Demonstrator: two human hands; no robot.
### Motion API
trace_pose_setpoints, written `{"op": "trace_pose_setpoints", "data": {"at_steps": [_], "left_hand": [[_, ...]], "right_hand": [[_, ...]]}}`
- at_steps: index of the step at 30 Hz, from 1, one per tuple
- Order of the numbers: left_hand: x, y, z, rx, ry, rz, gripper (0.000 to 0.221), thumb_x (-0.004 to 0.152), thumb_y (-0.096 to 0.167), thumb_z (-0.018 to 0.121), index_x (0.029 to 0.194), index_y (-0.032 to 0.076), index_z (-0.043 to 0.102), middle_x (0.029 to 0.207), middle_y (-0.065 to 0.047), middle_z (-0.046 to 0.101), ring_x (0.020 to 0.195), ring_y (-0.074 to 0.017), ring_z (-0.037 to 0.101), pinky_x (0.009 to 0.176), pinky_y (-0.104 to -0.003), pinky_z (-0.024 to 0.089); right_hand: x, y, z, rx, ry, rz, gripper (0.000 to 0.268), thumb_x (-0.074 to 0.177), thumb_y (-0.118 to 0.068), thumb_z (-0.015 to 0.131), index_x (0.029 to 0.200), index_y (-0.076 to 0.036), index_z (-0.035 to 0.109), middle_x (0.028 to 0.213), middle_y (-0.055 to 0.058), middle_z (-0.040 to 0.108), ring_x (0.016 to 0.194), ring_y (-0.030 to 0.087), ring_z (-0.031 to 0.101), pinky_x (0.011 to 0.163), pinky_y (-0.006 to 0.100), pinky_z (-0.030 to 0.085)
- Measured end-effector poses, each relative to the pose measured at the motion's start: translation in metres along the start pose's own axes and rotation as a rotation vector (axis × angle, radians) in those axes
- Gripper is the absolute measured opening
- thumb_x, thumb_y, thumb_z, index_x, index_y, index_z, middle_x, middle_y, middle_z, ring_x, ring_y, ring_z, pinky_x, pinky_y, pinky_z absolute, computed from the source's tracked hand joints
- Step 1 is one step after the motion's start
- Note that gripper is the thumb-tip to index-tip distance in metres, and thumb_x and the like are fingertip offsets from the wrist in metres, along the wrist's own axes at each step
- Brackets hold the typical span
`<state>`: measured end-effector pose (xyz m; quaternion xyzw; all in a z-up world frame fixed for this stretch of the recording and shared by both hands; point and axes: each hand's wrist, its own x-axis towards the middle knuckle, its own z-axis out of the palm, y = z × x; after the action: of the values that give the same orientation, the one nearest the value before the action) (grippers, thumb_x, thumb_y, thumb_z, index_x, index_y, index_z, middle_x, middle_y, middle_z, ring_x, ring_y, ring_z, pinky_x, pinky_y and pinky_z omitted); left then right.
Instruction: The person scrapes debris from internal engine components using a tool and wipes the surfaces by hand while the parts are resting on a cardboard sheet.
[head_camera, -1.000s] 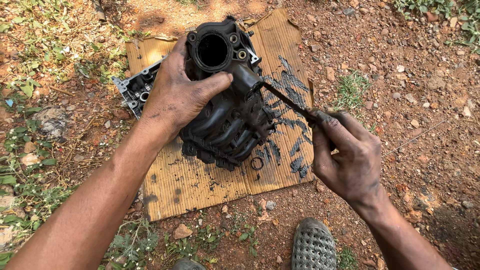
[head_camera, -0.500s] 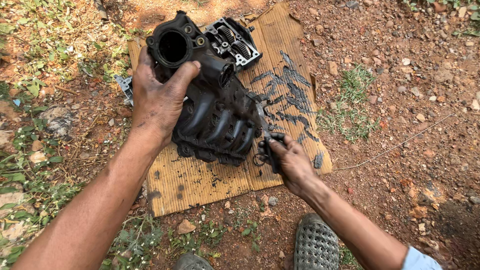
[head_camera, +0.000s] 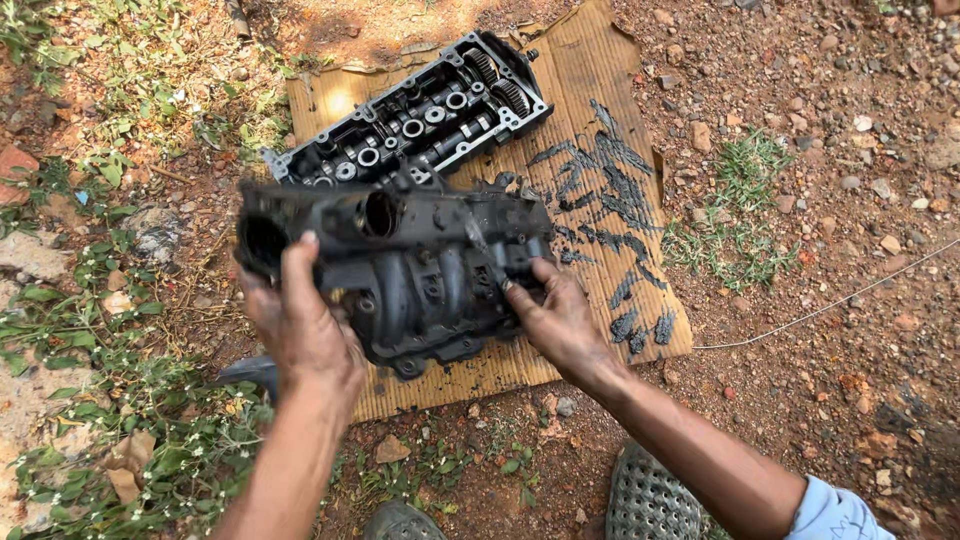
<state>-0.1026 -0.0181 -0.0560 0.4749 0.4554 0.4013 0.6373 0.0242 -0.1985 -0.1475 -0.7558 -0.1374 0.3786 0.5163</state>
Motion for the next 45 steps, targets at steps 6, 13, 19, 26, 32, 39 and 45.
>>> {"op": "trace_pose_setpoints", "data": {"at_steps": [6, 13, 19, 26, 32, 39, 45], "left_hand": [[-0.008, -0.069, -0.045, -0.210, 0.180, -0.208, 0.034, 0.090, 0.029, 0.075, 0.111, 0.012, 0.054, 0.074, 0.002, 0.057, 0.048, -0.0077, 0.051, 0.036, -0.021, 0.037], [-0.022, -0.086, -0.084, -0.321, 0.152, -0.297, 0.028, 0.082, 0.019, 0.074, 0.102, 0.016, 0.055, 0.059, 0.006, 0.057, 0.041, -0.0084, 0.054, 0.037, -0.023, 0.045], [-0.035, -0.103, -0.100, -0.436, 0.147, -0.367, 0.024, 0.084, 0.019, 0.073, 0.104, 0.009, 0.064, 0.082, -0.002, 0.074, 0.063, -0.0143, 0.069, 0.059, -0.029, 0.056], [-0.035, -0.124, -0.126, -0.493, 0.155, -0.432, 0.028, 0.080, 0.022, 0.073, 0.106, 0.012, 0.066, 0.097, -0.001, 0.074, 0.085, -0.0167, 0.073, 0.081, -0.039, 0.059], [-0.029, -0.141, -0.145, -0.497, 0.103, -0.501, 0.031, 0.084, 0.029, 0.072, 0.109, 0.013, 0.067, 0.099, -0.002, 0.075, 0.093, -0.0174, 0.072, 0.081, -0.039, 0.059], [-0.016, -0.172, -0.165, -0.466, 0.097, -0.582, 0.032, 0.090, 0.037, 0.073, 0.112, 0.016, 0.064, 0.098, 0.002, 0.071, 0.088, -0.0142, 0.066, 0.074, -0.036, 0.054], [0.006, -0.173, -0.163, -0.379, -0.004, -0.632, 0.044, 0.088, 0.044, 0.069, 0.119, 0.014, 0.061, 0.098, -0.001, 0.073, 0.089, -0.0162, 0.066, 0.072, -0.034, 0.050]], "right_hand": [[0.020, 0.015, 0.004, -0.187, 0.002, 0.179, 0.033, 0.099, -0.016, 0.059, 0.132, -0.014, 0.065, 0.096, 0.012, 0.073, 0.068, 0.017, 0.053, 0.064, 0.035, 0.047], [0.010, 0.003, 0.016, -0.364, 0.000, 0.033, 0.031, 0.097, -0.011, 0.056, 0.125, -0.010, 0.069, 0.100, 0.011, 0.072, 0.056, 0.016, 0.050, 0.045, 0.027, 0.041], [-0.009, 0.016, 0.037, -0.504, -0.035, -0.127, 0.024, 0.099, -0.010, 0.059, 0.117, 0.002, 0.068, 0.103, 0.015, 0.065, 0.067, 0.014, 0.058, 0.048, 0.024, 0.052], [-0.014, 0.021, 0.056, -0.538, -0.067, -0.243, 0.026, 0.091, -0.003, 0.060, 0.112, 0.007, 0.071, 0.105, 0.019, 0.058, 0.073, 0.019, 0.059, 0.049, 0.027, 0.058], [-0.005, 0.036, 0.071, -0.615, -0.069, -0.475, 0.022, 0.095, -0.001, 0.059, 0.111, 0.007, 0.071, 0.106, 0.021, 0.059, 0.073, 0.021, 0.061, 0.048, 0.026, 0.054], [0.003, 0.031, 0.067, -0.794, -0.214, -0.303, 0.020, 0.101, -0.005, 0.054, 0.111, 0.000, 0.071, 0.096, 0.015, 0.059, 0.066, 0.025, 0.059, 0.047, 0.031, 0.051], [0.020, 0.037, 0.018, -0.587, -0.160, -0.061, 0.022, 0.095, -0.006, 0.053, 0.113, -0.002, 0.066, 0.105, 0.009, 0.059, 0.068, 0.019, 0.059, 0.052, 0.027, 0.053]]}}
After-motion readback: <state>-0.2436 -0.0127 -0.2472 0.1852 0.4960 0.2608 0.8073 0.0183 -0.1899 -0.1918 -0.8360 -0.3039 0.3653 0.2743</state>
